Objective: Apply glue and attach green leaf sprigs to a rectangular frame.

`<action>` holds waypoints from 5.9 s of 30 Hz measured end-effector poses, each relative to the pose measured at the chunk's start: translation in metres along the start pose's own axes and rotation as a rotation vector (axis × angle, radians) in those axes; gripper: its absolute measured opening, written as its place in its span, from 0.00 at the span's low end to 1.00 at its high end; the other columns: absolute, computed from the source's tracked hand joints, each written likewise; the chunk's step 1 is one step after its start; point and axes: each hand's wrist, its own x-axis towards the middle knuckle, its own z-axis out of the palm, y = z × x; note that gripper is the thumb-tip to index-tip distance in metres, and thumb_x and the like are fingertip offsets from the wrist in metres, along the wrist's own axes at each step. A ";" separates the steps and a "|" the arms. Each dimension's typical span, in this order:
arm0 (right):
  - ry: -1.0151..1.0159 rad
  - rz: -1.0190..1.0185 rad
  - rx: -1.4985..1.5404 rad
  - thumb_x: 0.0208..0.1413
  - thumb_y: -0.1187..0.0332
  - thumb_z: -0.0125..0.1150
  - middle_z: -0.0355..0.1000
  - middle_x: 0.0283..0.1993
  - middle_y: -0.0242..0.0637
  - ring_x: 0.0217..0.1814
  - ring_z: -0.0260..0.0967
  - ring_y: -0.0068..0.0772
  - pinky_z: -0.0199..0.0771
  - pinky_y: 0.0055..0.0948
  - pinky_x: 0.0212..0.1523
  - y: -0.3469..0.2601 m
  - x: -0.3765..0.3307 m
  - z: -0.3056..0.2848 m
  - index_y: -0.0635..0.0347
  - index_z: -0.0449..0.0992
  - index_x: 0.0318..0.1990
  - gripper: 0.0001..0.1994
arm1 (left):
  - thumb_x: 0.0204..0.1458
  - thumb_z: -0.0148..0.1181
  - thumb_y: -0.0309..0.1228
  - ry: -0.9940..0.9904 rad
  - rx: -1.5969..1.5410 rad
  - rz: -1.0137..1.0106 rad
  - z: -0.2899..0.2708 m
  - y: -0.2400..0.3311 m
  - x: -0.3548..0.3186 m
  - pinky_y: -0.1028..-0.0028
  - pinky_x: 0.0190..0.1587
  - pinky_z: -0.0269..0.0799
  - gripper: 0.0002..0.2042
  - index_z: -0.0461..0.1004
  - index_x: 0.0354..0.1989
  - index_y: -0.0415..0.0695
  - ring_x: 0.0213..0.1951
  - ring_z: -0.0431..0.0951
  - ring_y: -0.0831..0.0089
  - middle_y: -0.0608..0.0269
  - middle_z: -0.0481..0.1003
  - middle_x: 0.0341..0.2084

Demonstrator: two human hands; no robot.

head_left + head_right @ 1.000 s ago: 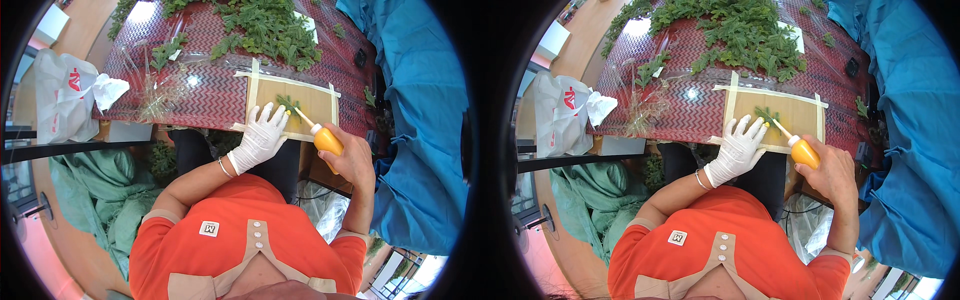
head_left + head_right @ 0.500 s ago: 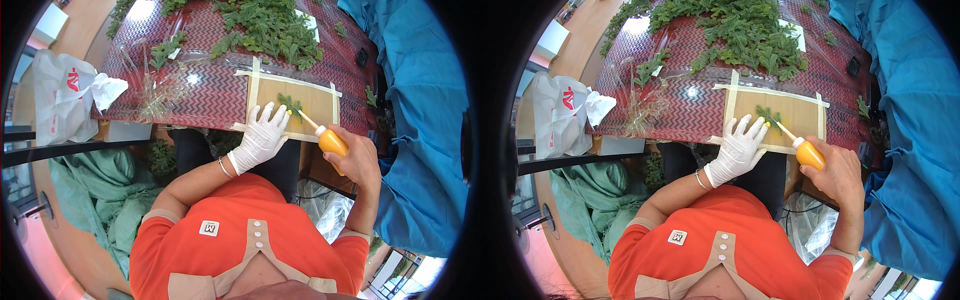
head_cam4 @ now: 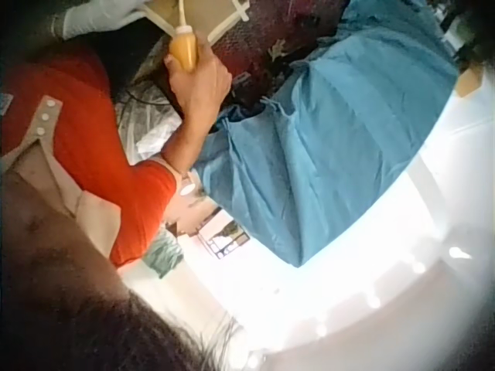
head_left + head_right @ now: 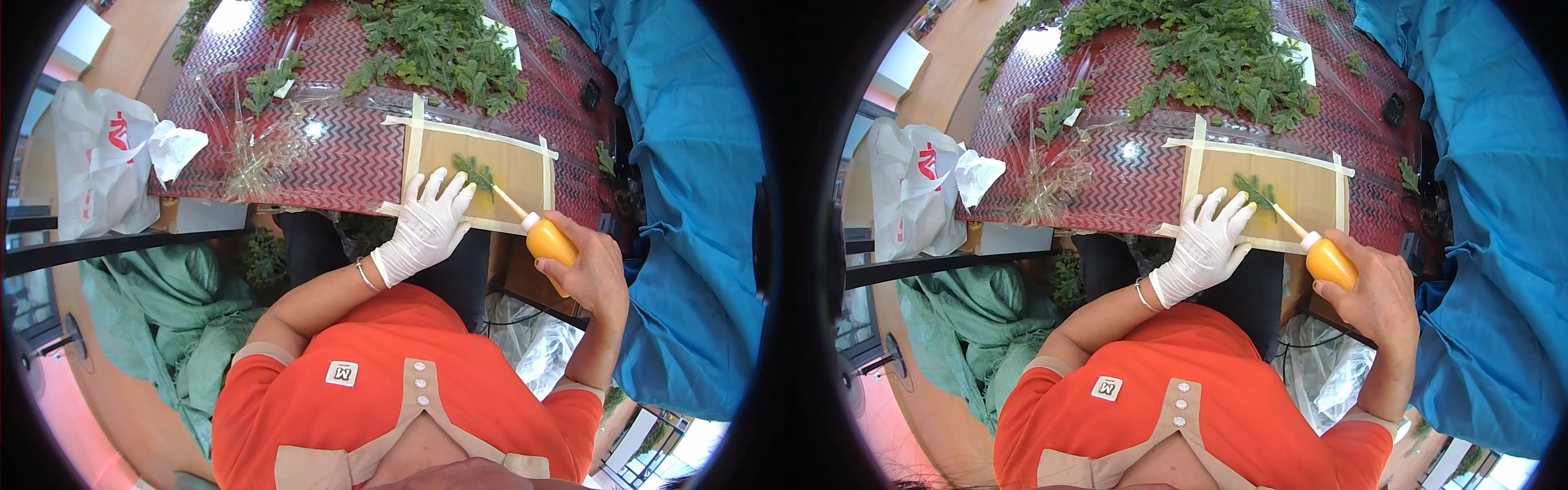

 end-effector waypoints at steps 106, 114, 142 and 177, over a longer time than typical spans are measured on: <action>-0.155 -0.020 0.904 0.47 0.60 0.73 0.77 0.47 0.45 0.41 0.74 0.39 0.74 0.31 0.42 0.075 0.030 0.082 0.59 0.74 0.62 0.33 | 0.50 0.60 0.30 0.211 -0.068 0.053 -0.004 -0.012 0.057 0.66 0.37 0.67 0.06 0.74 0.36 0.47 0.32 0.71 0.62 0.62 0.69 0.30; -0.109 0.000 0.808 0.44 0.58 0.73 0.77 0.47 0.45 0.41 0.74 0.40 0.74 0.32 0.43 0.078 -0.006 0.081 0.58 0.74 0.62 0.35 | 0.50 0.62 0.29 -0.015 0.123 0.111 0.012 -0.042 0.079 0.67 0.41 0.70 0.11 0.77 0.43 0.48 0.35 0.72 0.62 0.64 0.73 0.37; 0.007 0.069 1.099 0.41 0.59 0.74 0.76 0.51 0.46 0.46 0.74 0.41 0.73 0.32 0.45 0.098 -0.045 0.111 0.61 0.73 0.63 0.37 | 0.50 0.59 0.30 -0.233 0.191 0.305 -0.024 -0.030 0.034 0.70 0.45 0.70 0.12 0.77 0.45 0.48 0.43 0.73 0.64 0.66 0.72 0.42; 0.044 0.049 0.460 0.41 0.63 0.73 0.80 0.42 0.44 0.37 0.77 0.44 0.71 0.39 0.46 0.049 -0.025 0.059 0.52 0.74 0.62 0.34 | 0.44 0.63 0.31 0.124 0.174 0.163 0.003 -0.012 0.032 0.68 0.50 0.65 0.15 0.81 0.43 0.54 0.44 0.74 0.70 0.74 0.76 0.45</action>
